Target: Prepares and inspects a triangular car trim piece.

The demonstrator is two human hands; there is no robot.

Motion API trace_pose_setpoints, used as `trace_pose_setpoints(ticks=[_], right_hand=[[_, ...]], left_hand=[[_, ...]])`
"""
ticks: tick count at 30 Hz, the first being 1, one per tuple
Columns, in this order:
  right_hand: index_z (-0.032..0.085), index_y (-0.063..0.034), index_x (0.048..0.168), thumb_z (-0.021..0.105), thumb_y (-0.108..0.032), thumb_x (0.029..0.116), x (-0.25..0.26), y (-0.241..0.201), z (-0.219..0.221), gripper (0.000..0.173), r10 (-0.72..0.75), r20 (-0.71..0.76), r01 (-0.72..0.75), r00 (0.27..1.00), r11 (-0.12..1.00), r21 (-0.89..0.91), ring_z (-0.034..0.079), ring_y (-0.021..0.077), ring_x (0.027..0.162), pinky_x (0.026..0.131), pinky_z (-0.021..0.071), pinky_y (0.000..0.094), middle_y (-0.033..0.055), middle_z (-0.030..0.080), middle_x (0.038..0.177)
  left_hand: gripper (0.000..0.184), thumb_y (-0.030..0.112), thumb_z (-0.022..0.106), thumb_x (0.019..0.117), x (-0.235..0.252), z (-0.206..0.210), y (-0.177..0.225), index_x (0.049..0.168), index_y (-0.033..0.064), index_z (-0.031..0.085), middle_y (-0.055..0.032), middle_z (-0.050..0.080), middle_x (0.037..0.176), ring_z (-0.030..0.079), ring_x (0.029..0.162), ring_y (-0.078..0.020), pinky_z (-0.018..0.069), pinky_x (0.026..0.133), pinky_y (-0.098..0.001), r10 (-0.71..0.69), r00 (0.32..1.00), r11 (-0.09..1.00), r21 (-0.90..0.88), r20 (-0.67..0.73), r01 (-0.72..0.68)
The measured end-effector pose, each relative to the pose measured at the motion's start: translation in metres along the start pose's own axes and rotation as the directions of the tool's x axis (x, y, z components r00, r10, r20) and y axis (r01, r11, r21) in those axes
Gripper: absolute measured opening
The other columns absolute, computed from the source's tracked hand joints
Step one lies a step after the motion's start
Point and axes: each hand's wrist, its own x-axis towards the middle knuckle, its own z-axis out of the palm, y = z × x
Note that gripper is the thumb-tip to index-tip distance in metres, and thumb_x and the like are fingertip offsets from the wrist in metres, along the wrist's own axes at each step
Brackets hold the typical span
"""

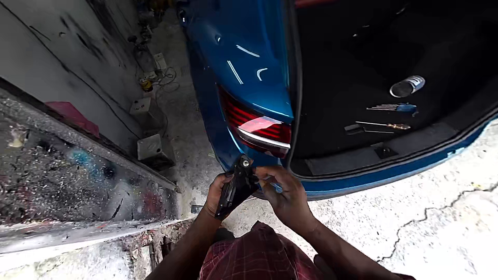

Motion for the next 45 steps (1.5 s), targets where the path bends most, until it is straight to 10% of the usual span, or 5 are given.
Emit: trace_pose_setpoints(ticks=[12,16,25,38,45], right_hand=[[0.051,-0.017,0.147,0.082,-0.028,0.0855,0.121,-0.002,0.159,0.07,0.393,0.54,-0.614,0.744,0.721,0.321,0.064,0.0223,0.119,0.091,0.0615,0.0396,0.0064,0.058,0.139],[0.059,-0.0129,0.134,0.068,-0.014,0.0955,0.167,0.025,0.196,0.04,0.421,0.577,-0.675,0.7,0.655,0.34,0.071,0.0226,0.089,0.076,0.0628,0.0387,0.0088,0.07,0.112],[0.058,-0.0023,0.135,0.047,-0.009,0.1029,0.297,0.078,0.225,0.035,0.557,0.616,-0.786,0.557,0.116,0.607,0.072,0.034,0.096,0.08,0.0623,0.0474,0.0235,0.069,0.116],[0.056,-0.0078,0.141,0.042,-0.014,0.1079,0.434,0.128,0.302,0.037,0.783,0.504,-0.623,0.364,-0.198,0.757,0.073,0.0246,0.077,0.061,0.0612,0.0323,0.0212,0.072,0.104],[0.049,-0.0153,0.149,0.046,-0.016,0.1073,0.572,0.143,0.413,0.041,0.745,0.52,-0.631,0.417,-0.174,0.756,0.073,0.0272,0.084,0.065,0.0624,0.0364,0.0205,0.069,0.113]], left_hand=[[0.083,0.026,0.084,0.0825,0.043,-0.083,0.154,0.155,0.0182,0.043,-0.0072,0.061,0.134,0.067,0.106,-0.0189,0.0604,0.083,-0.038,0.427,0.861,0.562,0.827,-0.277,-0.013],[0.085,0.036,0.085,0.0828,0.089,-0.103,0.181,0.155,0.0176,0.043,-0.0109,0.058,0.135,0.066,0.109,-0.0205,0.0599,0.087,-0.0426,0.403,0.834,0.552,0.827,-0.376,0.106],[0.029,0.017,0.048,0.1074,0.211,-0.163,0.303,0.116,0.0004,0.07,-0.012,0.073,0.103,0.07,0.086,-0.0165,0.059,0.078,-0.0319,0.273,0.877,0.796,0.605,-0.395,0.024],[0.052,0.033,0.069,0.0923,0.391,-0.272,0.423,0.138,0.0091,0.061,-0.015,0.068,0.125,0.069,0.107,-0.0239,0.0588,0.09,-0.0401,-0.226,0.974,0.787,0.59,0.002,0.181],[0.071,0.056,0.061,0.0954,0.467,-0.306,0.497,0.155,0.0233,0.042,-0.0067,0.063,0.135,0.065,0.116,-0.0205,0.0569,0.097,-0.0412,-0.154,0.975,0.853,0.476,-0.16,0.213]])
